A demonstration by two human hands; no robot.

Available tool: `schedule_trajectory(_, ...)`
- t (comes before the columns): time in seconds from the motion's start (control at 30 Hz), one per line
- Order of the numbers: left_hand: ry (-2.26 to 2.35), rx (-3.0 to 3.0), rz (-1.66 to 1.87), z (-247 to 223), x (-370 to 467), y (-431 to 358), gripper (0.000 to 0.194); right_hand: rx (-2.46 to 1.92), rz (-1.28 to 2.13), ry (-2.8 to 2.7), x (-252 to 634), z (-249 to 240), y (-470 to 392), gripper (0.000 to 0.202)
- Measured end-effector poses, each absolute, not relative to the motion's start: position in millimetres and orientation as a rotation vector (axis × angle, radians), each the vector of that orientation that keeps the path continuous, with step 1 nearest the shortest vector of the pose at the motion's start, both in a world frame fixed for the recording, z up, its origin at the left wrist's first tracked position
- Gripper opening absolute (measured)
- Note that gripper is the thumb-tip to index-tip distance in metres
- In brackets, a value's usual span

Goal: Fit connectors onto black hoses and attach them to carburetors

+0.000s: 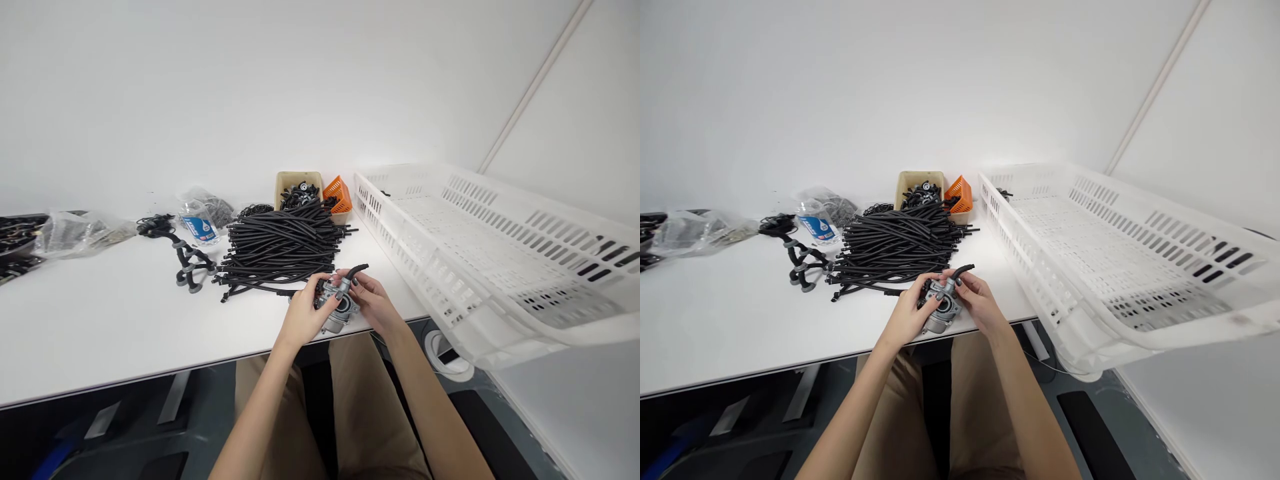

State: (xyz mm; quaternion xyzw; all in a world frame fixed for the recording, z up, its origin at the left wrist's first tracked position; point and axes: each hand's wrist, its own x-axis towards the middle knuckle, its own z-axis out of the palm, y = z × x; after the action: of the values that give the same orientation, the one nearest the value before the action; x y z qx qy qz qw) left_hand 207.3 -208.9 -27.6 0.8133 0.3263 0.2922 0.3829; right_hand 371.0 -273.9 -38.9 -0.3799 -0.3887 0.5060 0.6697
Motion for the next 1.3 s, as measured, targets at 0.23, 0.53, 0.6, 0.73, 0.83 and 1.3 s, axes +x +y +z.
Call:
schedule_trajectory(0.23,0.863,2.096,0.740,-28.0,207.3,-209.4,0.041,-0.880,1.049,-0.742,372.3,-43.8,-268.9,0.043)
schedule_trajectory(0.53,0.851,2.079,0.731,-27.0,206.7,-210.3,0.040,-0.821,1.184,-0.777,375.3,-40.0,-275.0,0.044)
schedule_trajectory(0.6,0.855,2.075,0.733,-26.6,206.7,-210.2,0.039,-0.861,1.150,-0.744,373.9,-40.7,-272.9,0.040)
schedule_trajectory(0.73,0.858,2.081,0.742,-26.6,206.9,-209.9,0.040,-0.859,1.097,-0.720,372.7,-41.5,-270.3,0.039)
schedule_trajectory(0.83,0.849,2.078,0.739,-27.1,206.9,-209.8,0.041,-0.829,1.113,-0.734,373.7,-40.5,-271.8,0.041)
schedule_trajectory(1.3,0.860,2.068,0.733,-26.6,207.3,-209.9,0.041,-0.884,1.096,-0.789,370.3,-39.0,-274.9,0.041)
